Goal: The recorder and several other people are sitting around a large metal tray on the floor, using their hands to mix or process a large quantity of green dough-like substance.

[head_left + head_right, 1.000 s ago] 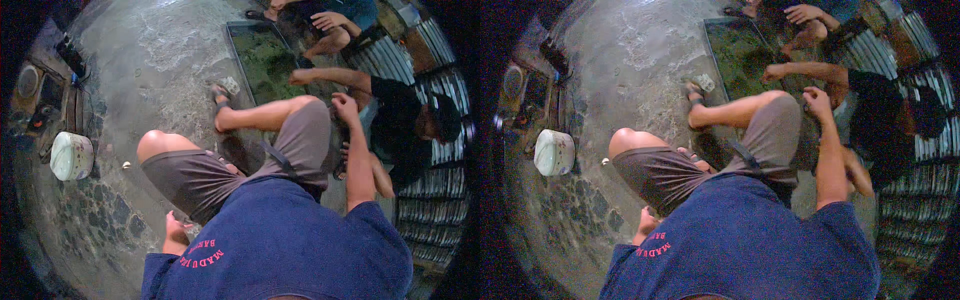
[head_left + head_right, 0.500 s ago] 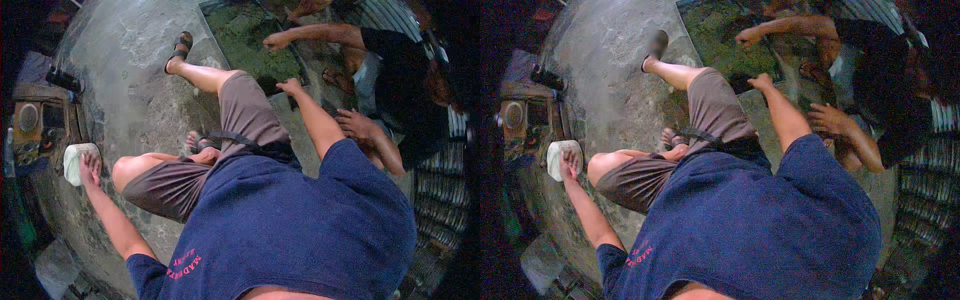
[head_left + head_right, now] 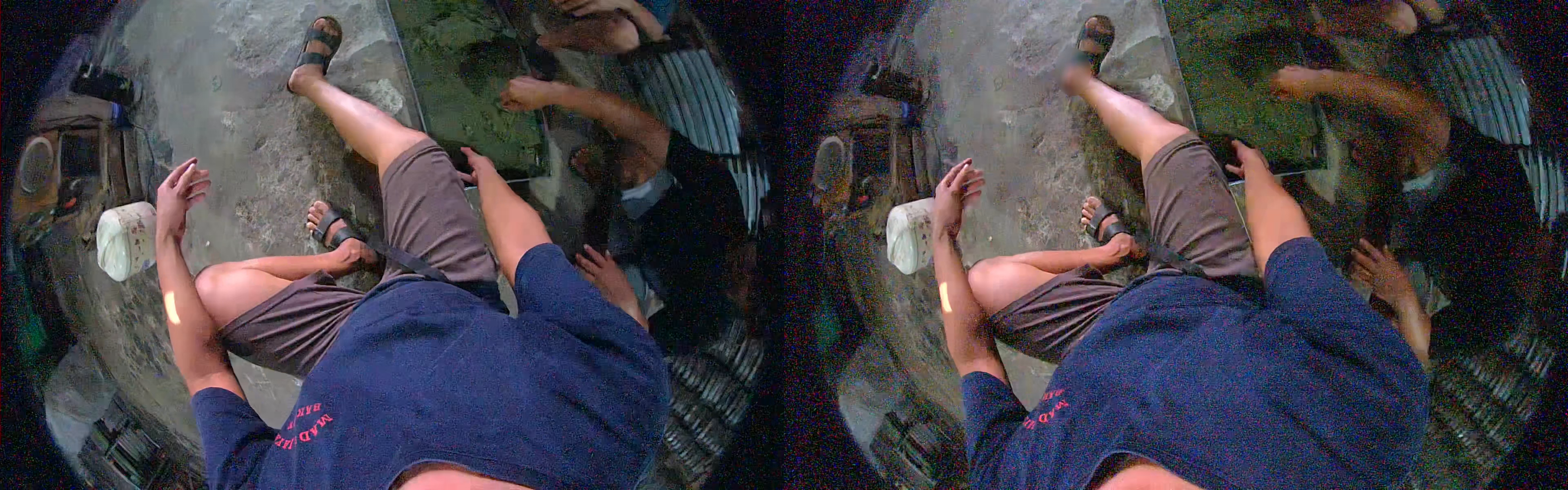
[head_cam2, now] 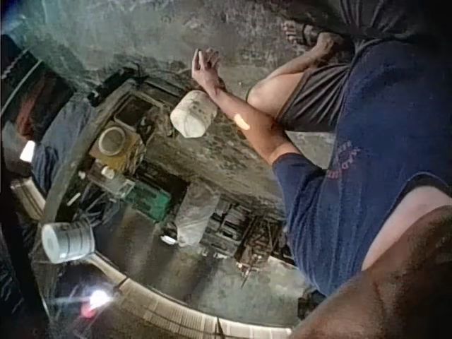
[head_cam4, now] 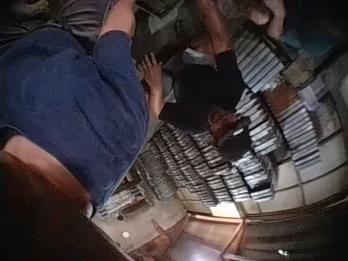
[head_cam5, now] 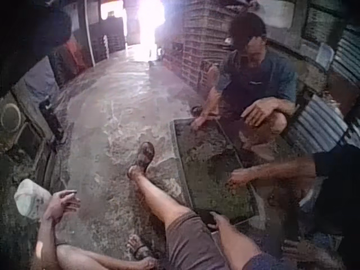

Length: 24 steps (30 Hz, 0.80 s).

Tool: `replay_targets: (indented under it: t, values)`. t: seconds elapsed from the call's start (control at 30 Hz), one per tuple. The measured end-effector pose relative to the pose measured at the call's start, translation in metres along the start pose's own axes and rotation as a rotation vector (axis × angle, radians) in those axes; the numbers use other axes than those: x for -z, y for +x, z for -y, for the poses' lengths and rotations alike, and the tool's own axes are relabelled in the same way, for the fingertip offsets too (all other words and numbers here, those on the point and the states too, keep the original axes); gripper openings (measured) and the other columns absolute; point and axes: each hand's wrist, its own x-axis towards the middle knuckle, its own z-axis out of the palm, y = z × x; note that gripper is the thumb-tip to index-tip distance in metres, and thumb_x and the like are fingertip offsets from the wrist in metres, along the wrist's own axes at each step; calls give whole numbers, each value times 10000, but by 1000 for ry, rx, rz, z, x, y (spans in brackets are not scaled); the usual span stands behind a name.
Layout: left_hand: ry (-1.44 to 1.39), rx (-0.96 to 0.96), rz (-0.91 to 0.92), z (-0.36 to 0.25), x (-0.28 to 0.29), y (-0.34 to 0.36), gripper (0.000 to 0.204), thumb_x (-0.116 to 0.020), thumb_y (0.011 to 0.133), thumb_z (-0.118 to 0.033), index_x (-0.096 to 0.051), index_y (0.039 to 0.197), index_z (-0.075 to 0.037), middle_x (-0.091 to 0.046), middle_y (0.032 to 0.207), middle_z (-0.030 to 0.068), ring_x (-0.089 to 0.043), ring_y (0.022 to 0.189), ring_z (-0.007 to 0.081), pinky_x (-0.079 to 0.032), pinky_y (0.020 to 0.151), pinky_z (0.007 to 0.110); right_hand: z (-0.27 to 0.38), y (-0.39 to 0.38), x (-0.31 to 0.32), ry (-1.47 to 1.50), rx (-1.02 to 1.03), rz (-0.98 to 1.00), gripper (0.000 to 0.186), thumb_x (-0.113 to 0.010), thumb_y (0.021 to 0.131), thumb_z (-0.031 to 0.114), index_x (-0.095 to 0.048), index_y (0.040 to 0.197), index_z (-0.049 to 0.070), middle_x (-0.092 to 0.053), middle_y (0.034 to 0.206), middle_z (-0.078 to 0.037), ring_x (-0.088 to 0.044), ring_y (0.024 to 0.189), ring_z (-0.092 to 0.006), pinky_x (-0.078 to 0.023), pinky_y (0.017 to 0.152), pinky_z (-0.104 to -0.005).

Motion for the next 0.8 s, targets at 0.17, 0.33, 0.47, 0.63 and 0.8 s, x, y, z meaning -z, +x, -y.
replay_targets:
  t: [0.17,0.33,0.47,0.63,0.8]
  values:
    - [-36,174,-114,18,35,6,358,-517,864,-276,-505,1176,-101,-619,961,50,-599,816,134,-457,675,245,4,5,-34,-171,-60,-270,444,-723,652,314,-566,978,57,-569,926,-100,-558,782,-204,-553,615,-377]
    - [-85,145,-96,16,30,-2,372,-517,865,-276,-485,1198,-115,-619,968,47,-604,799,135,-461,661,239,-19,60,-20,-441,78,-246,410,-690,679,258,-532,984,33,-574,860,-97,-547,665,-223,-510,526,-365]
    - [-126,65,-87,21,19,8,331,-532,858,-266,-519,1155,-119,-628,938,46,-602,726,121,-470,600,235,-9,101,29,-444,74,-168,416,-645,733,138,-465,1078,-10,-558,939,-156,-554,782,-314,-512,498,-493]
    - [-166,152,-328,58,68,-65,299,-546,846,-274,-546,1105,-126,-635,876,46,-601,705,145,-472,584,265,5,-20,-13,162,178,-20,170,-520,767,36,-482,923,-20,-533,841,-168,-531,670,-308,-514,508,-461]
    - [-189,73,-307,44,44,-59,243,-551,834,-272,-568,1025,-124,-637,834,50,-598,673,154,-467,565,290,74,-86,61,591,224,450,284,-624,778,256,-453,796,29,-488,699,-87,-472,478,-199,-387,364,-273]
